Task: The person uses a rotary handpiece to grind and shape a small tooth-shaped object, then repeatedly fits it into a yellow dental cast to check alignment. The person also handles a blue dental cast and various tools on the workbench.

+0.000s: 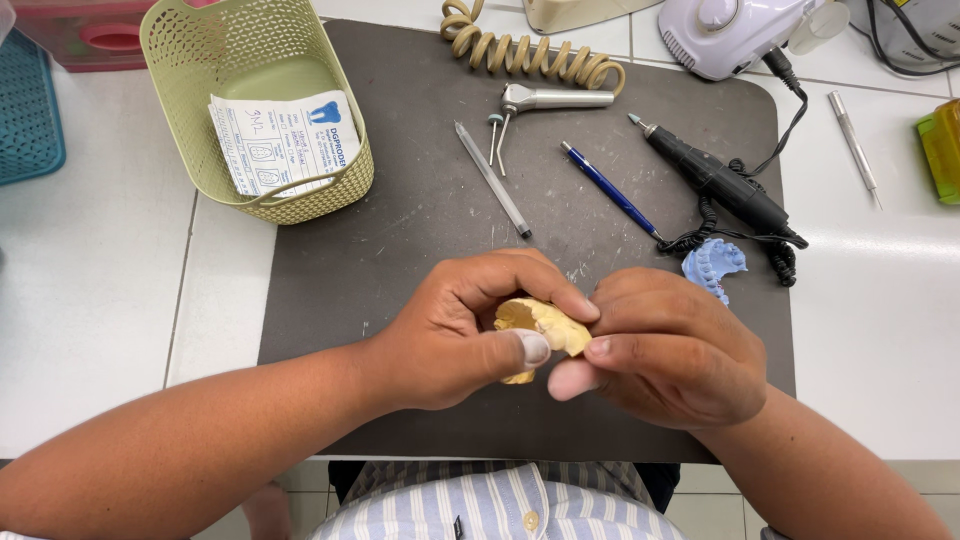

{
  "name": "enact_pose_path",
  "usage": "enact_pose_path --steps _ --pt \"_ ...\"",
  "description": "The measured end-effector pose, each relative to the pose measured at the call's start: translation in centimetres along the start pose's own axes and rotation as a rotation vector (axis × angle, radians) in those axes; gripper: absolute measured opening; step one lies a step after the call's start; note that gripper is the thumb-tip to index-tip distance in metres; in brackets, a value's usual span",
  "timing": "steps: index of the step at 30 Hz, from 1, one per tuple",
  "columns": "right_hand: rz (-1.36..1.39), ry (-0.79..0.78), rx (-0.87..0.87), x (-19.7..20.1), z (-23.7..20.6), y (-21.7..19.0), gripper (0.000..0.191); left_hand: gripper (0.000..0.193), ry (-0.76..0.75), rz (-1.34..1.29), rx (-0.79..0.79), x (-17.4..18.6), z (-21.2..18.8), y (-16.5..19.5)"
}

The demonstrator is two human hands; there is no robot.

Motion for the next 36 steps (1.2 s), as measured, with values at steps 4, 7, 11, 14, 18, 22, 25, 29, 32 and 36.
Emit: enact_pose_path --steps 4,7,11,14,18,22,25,29,32,36 --pt "-0.076 -0.05 0.033 -0.2 1.0 -1.4 0.038 0.03 -0.03 -0.287 0.14 -0.4 0.3 -1.6" --pt "-0.098 -0.129 0.067 -0.8 1.6 -2.4 0.037 0.033 -0.04 -0.349 0.2 -0.6 0.1 -2.1" --pt "-0.094 -0.094 0.106 -0.8 1.9 -3.4 0.033 0.029 -0.136 -0.35 0.203 -1.1 0.0 -2.0" --pt "-0.094 -0.089 0.135 -1.0 2.0 -3.9 0.03 0.027 -0.173 -0.365 0.222 -1.3 -0.1 -2.3" --pt "-0.101 -0.06 0.139 -1.2 1.9 -4.0 0.027 0.026 -0.204 -0.402 0.208 -1.4 0.0 -2.5" --pt "-0.111 -0.057 0.119 -1.2 1.7 -3.7 0.028 0.024 -0.197 -0.403 0.214 -1.2 -0.1 -2.7" --pt "-0.155 -0.072 0.132 -1.0 1.3 -3.3 0.029 0.019 -0.157 -0.31 0.107 -0.5 0.0 -1.8" --pt "-0.151 -0.01 -0.079 0.1 0.4 -0.4 0.026 0.02 0.008 -0.104 -0.073 0.7 0.0 -0.4" --pt "-0.086 0.09 -0.249 0.7 -1.0 2.1 0.023 0.018 0.112 -0.073 -0.065 1.5 0.1 -0.7" --pt "0.043 0.135 -0.325 0.7 -2.3 4.0 0.021 0.023 0.16 -0.08 -0.024 2.2 0.0 -1.1"
Point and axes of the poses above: each hand's wrist, its own z-axis towards the middle knuckle, its own x-axis out of the back of the hand, y = z × x, the point moved 9 cm from there along z, towards the middle knuckle, and after that the axes turned 11 degrees about -y, right-handed, at the moved point
